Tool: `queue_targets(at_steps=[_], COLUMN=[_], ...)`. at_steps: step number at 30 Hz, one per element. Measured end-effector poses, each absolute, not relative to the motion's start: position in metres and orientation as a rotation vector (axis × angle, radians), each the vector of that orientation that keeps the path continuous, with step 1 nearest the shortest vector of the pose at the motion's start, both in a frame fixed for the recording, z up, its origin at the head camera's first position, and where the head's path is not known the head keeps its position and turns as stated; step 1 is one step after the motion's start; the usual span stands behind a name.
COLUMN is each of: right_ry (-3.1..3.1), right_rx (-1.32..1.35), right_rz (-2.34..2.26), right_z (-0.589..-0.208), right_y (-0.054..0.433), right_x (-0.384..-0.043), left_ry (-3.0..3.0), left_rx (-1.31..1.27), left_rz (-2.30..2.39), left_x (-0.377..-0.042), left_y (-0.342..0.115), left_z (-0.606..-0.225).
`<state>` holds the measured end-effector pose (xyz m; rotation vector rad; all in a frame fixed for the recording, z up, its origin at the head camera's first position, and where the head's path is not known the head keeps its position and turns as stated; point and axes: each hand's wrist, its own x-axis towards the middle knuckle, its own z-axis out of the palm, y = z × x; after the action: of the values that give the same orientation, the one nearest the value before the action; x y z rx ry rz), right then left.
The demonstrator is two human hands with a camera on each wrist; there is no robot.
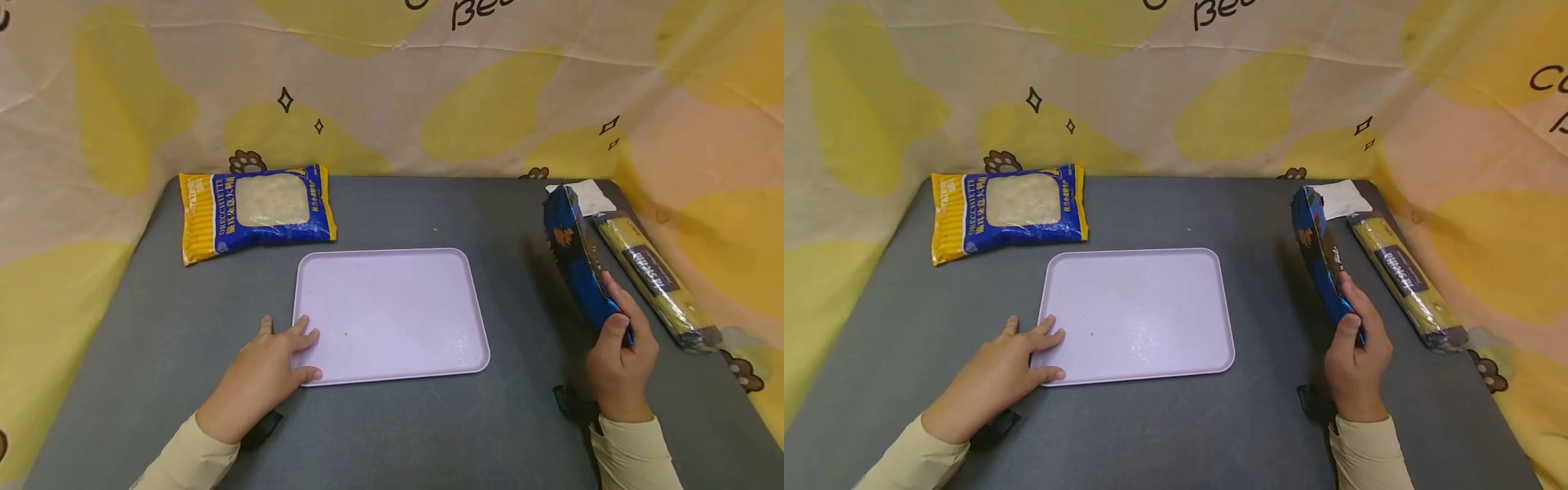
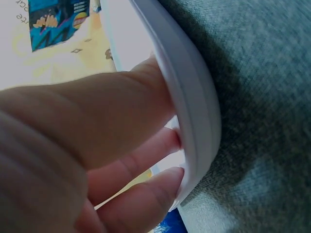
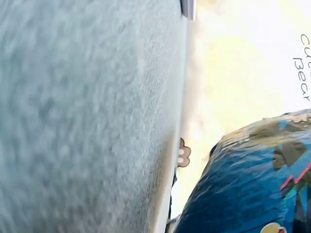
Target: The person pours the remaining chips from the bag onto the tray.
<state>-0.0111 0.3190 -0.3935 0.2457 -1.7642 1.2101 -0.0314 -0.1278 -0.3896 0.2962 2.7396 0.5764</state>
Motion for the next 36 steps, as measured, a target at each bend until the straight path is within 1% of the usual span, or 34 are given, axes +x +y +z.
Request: queue_targets(at_steps=[7, 13, 21, 27, 31, 36], right_ry=[-1.64, -1.623, -1.625, -1.639, -1.753, -2.005], right_rx=[0.178, 0.108, 0.24, 0.434, 0.532, 0.538], right_rz=[1.376, 1.464, 1.628, 1.829, 1.898, 1.986], right_z=[-0.393, -0.385, -0.362, -0.347, -0.335, -0.312], right_y=[0.321, 0.321, 0.311, 0.292, 0.275, 0.255], right_x=[-0.011, -0.01, -0.017, -0.023, -0.029, -0.035], left_ry=[2.727, 2.714, 2.686, 2.687, 2.694, 2.69], left_rx=[0.289, 0.303, 0.37, 0.383, 0.417, 0.424], left_rz=[0.556, 0.533, 0.468, 0.461, 0.445, 0.443], left_x=[-0.032, -0.033, -0.039, -0.04, -0.042, -0.044], left_y=[-0.129, -0.131, -0.134, -0.131, -0.128, -0.125], left_z=[-0.389, -0.388, -0.386, -0.384, -0.382, -0.384])
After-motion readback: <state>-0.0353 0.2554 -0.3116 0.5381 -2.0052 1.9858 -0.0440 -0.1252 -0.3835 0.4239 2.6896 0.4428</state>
